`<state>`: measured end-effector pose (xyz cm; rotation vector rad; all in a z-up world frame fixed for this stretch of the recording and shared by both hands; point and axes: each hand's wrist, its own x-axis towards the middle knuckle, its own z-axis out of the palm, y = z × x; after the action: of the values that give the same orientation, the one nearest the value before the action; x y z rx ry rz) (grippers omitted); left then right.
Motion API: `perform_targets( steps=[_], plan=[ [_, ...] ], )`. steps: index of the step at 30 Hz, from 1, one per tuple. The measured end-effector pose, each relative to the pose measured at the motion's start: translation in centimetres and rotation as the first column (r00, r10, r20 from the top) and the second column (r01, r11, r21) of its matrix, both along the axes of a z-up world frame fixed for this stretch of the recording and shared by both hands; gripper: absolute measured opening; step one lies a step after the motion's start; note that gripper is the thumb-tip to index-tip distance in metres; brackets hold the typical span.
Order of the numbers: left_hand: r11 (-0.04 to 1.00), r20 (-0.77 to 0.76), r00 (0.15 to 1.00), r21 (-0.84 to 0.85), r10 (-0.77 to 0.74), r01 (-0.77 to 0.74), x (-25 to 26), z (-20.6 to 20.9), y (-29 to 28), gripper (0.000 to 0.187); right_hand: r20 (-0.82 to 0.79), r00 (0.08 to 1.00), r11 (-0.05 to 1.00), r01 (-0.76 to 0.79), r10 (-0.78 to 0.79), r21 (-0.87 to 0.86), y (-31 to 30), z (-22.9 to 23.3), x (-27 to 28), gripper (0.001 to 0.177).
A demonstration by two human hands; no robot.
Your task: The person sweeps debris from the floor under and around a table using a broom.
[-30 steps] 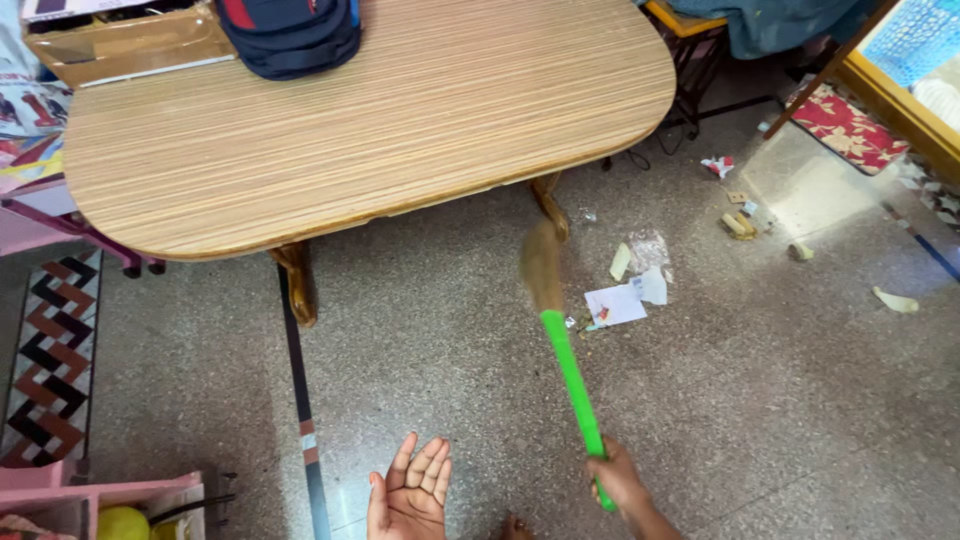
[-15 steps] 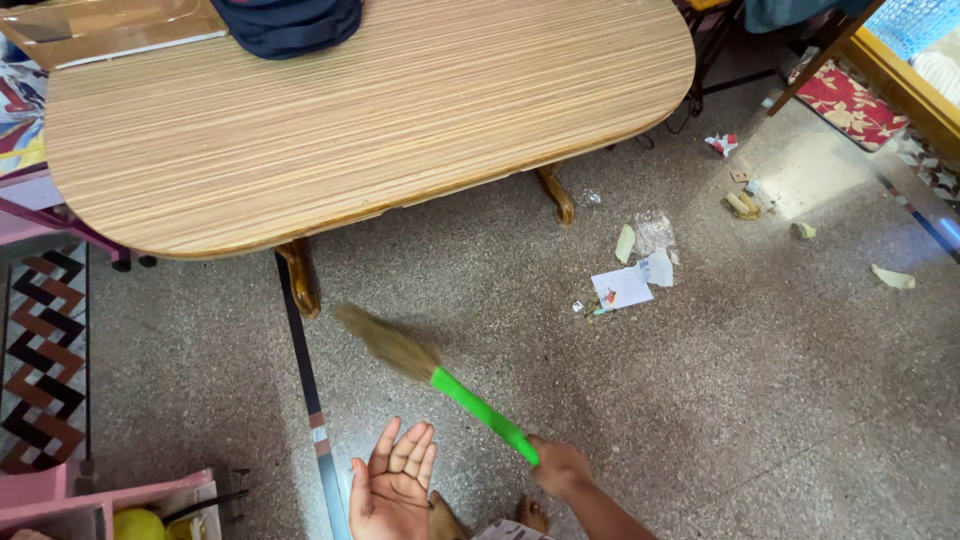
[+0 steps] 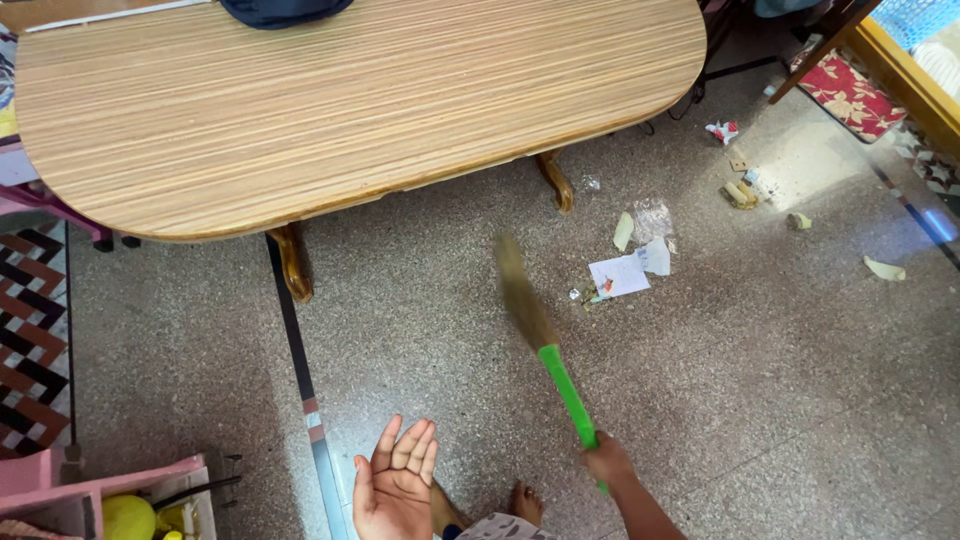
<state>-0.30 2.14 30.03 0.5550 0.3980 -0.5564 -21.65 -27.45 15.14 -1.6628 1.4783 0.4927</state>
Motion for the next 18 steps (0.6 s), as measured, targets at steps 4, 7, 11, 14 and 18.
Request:
perform_targets(
  steps=[4,7,11,14,18],
  plan=[
    [0.999,-0.001,1.0,-0.03,0.012,-0.012,-1.1,0.1,-1.0,0.075,0.268,0.933,0.971,0.223,-0.24,0.09,2.1,0.6,-0.6,0.065],
    [0.993,0.042,0.999,-0.117,0.034,-0.029,-1.9,-0.2,-1.5,0.075,0.264,0.953,0.988,0.14,-0.152,0.064,4.3,1.1,-1.6,0.084],
    [0.992,0.039,0.999,-0.121,0.028,-0.023,-3.2,-0.4,-2.0,0.075,0.363,0.883,0.946,-0.222,0.298,-0.237,5.7,1.0,-2.4,0.08],
    [0.991,0.061,0.998,-0.131,0.032,-0.024,-3.7,-0.6,-2.1,0.075,0.329,0.826,0.883,-0.379,0.458,-0.277,5.8,1.2,-0.3,0.077],
    [0.987,0.101,0.994,-0.156,0.037,-0.021,-4.1,-2.0,-0.8,0.075,0.135,0.849,0.86,-0.506,0.511,-0.07,6.3,0.6,4.4,0.076]
  ],
)
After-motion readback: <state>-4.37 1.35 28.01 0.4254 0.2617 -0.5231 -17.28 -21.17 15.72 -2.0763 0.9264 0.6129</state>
